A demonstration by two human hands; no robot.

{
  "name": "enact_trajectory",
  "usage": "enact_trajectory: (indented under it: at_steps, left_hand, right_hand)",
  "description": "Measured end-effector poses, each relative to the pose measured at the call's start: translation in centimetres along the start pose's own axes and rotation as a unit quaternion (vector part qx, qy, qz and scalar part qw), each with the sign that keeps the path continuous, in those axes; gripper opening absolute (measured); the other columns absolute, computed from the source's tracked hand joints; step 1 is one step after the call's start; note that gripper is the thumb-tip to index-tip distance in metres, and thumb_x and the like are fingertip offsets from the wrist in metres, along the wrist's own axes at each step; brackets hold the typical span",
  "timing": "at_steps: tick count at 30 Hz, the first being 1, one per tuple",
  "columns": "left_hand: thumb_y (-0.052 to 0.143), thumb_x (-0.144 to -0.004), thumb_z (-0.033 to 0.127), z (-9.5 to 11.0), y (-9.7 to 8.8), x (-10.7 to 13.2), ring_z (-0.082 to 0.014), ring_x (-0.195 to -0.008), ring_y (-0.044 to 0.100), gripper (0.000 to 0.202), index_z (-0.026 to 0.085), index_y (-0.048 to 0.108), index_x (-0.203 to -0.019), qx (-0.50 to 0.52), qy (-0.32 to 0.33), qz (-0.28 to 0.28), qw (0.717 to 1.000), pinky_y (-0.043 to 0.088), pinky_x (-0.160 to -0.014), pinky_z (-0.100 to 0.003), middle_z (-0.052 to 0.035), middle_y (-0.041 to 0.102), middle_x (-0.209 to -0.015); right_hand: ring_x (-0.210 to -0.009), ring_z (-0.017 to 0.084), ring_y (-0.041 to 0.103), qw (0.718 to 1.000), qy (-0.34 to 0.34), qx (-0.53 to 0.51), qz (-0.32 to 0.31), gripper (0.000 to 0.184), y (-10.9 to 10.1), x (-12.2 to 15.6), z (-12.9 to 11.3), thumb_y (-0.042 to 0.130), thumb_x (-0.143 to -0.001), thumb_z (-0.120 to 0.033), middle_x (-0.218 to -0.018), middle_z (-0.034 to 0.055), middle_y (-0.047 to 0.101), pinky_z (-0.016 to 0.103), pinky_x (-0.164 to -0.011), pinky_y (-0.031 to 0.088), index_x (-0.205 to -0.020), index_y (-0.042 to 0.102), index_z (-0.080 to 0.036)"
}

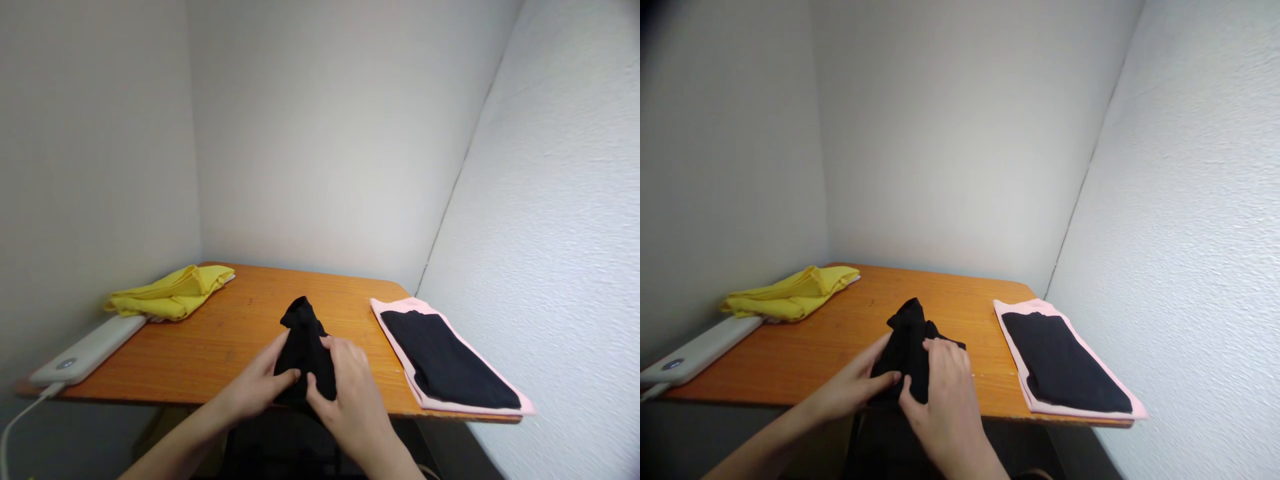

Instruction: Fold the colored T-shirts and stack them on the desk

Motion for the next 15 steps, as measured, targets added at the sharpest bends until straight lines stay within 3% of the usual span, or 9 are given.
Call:
enact_trajectory:
  at_steps: [3, 8, 11, 13, 15]
  left_hand:
    - [0.067, -0.077, 0.037, 1.1, -2.0, 0.5, -0.0290, -0.132, 0.046, 0.067, 0.021, 0.044, -0.138, -0.052, 0.007, 0.040, 0.998, 0.038, -0.111, -0.044, -0.0093, 0.053, -0.140]
    - [0.065, -0.076, 0.042, 4.7, -9.0, 2.0, -0.0282, -0.114, 0.060, 0.051, 0.022, 0.055, -0.122, -0.124, 0.015, 0.170, 0.978, 0.050, -0.099, -0.040, -0.0065, 0.064, -0.124]
    - [0.064, -0.077, 0.047, 7.2, -12.6, 4.0, -0.0272, -0.102, 0.065, 0.037, 0.026, 0.061, -0.107, -0.228, 0.039, 0.232, 0.945, 0.053, -0.093, -0.038, -0.0021, 0.069, -0.110]
    - [0.062, -0.078, 0.050, 8.5, -13.9, 5.9, -0.0270, -0.101, 0.065, 0.033, 0.031, 0.062, -0.105, -0.312, 0.063, 0.260, 0.912, 0.053, -0.092, -0.038, 0.0011, 0.068, -0.108]
    - [0.058, -0.080, 0.052, 9.3, -14.8, 8.3, -0.0271, -0.103, 0.064, 0.032, 0.038, 0.061, -0.109, -0.373, 0.083, 0.296, 0.875, 0.052, -0.093, -0.039, 0.0049, 0.067, -0.109]
  right_hand:
    - [-0.105, 0.027, 0.055, 0.999, 0.008, -0.004, 0.041, 0.023, -3.4, 0.0, 1.9, 0.051, -0.088, -0.026, -0.109, 0.0083, 0.062, 0.044, -0.093, 0.044, -0.109, 0.059, -0.023]
    - [-0.111, 0.026, 0.054, 0.983, 0.061, -0.015, 0.170, 0.029, -12.2, 1.1, 7.2, 0.049, -0.092, -0.042, -0.116, 0.0061, 0.062, 0.042, -0.099, 0.041, -0.111, 0.061, -0.024]
    - [-0.100, 0.025, 0.059, 0.978, 0.097, -0.017, 0.185, 0.031, -15.6, 3.1, 9.1, 0.054, -0.089, -0.048, -0.108, 0.0037, 0.065, 0.038, -0.092, 0.045, -0.107, 0.063, -0.024]
    - [-0.093, 0.025, 0.061, 0.977, 0.113, -0.020, 0.179, 0.032, -16.8, 4.9, 9.4, 0.058, -0.086, -0.050, -0.103, 0.0027, 0.066, 0.036, -0.085, 0.048, -0.106, 0.065, -0.026]
    - [-0.088, 0.027, 0.063, 0.967, 0.144, -0.012, 0.211, 0.033, -18.2, 7.3, 9.5, 0.061, -0.082, -0.053, -0.100, 0.0032, 0.067, 0.038, -0.078, 0.050, -0.102, 0.066, -0.028]
Point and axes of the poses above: each hand's wrist, its own x-axis away from the middle knuckle, its own y-axis out of the palm, z = x × y, the point moved 10 cm from there along -x, towards the middle knuckle
